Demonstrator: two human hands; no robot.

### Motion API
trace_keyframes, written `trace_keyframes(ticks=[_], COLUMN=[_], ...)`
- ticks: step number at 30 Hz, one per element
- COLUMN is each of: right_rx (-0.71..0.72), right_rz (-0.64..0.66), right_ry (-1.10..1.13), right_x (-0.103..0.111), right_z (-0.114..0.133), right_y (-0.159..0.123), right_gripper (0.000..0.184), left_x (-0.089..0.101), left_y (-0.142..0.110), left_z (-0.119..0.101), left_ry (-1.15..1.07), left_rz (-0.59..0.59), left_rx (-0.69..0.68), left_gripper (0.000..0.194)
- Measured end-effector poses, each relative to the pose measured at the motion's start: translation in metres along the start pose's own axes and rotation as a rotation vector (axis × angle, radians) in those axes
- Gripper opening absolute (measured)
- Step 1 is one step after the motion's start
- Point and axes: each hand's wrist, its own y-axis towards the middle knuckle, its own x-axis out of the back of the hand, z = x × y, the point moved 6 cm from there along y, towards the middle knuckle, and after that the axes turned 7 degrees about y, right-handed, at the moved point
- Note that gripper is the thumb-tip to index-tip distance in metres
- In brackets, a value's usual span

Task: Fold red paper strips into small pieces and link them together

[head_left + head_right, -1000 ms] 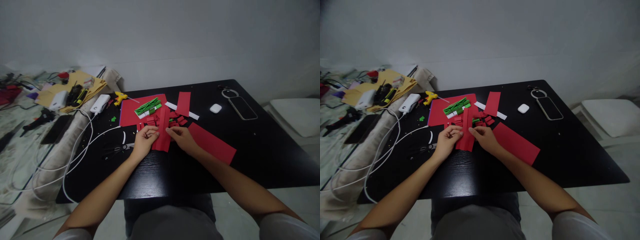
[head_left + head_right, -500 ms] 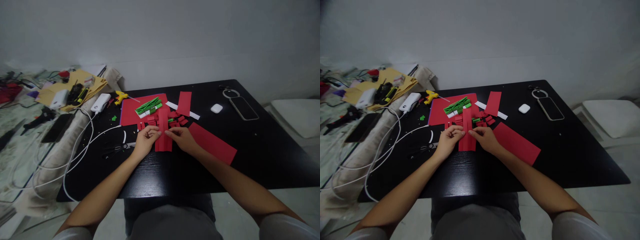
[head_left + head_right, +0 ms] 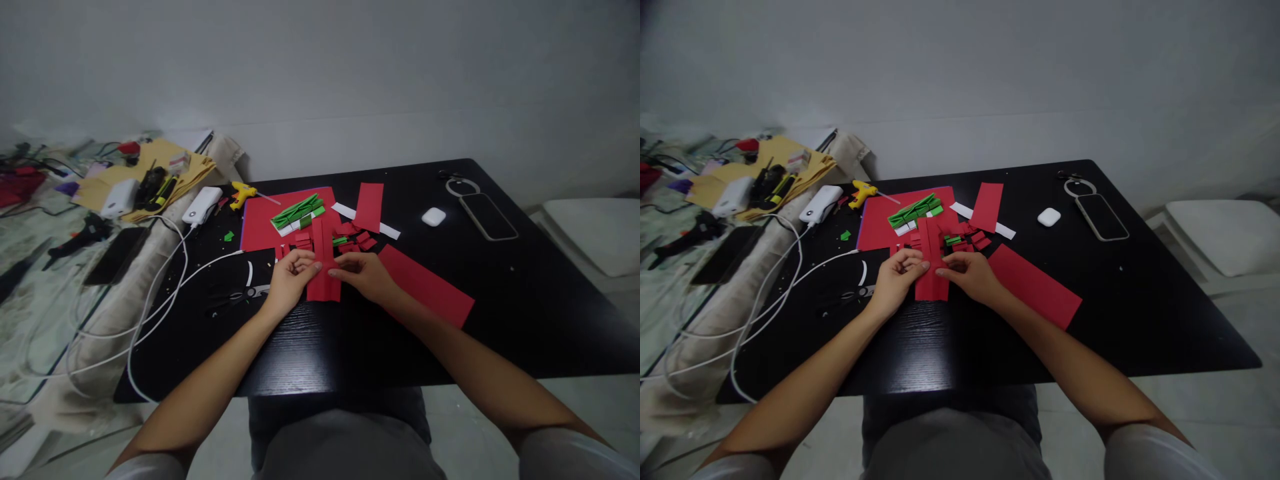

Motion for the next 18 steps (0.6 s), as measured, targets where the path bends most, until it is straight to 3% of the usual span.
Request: trace_keyframes(ticks=[6, 18], right_rx=[0.011, -0.092], right_rz=[-0.053, 0.020], right_ry=[-0.058, 0.031], right_x=[0.0025, 0.0004], right_z=[-0.0041, -0.0085], right_y=[0.0003, 0.0004], right_gripper=[0.026, 0.031], left_x=[-0.0076, -0.0028], left_y=[-0.0009, 0.0043], left_z=[0.0040, 0.0035], left_ry=[-0.032, 0.019], left_rz=[0.115, 0.080], left_rx=[0.022, 0.006], left_gripper=[0.029, 0.037])
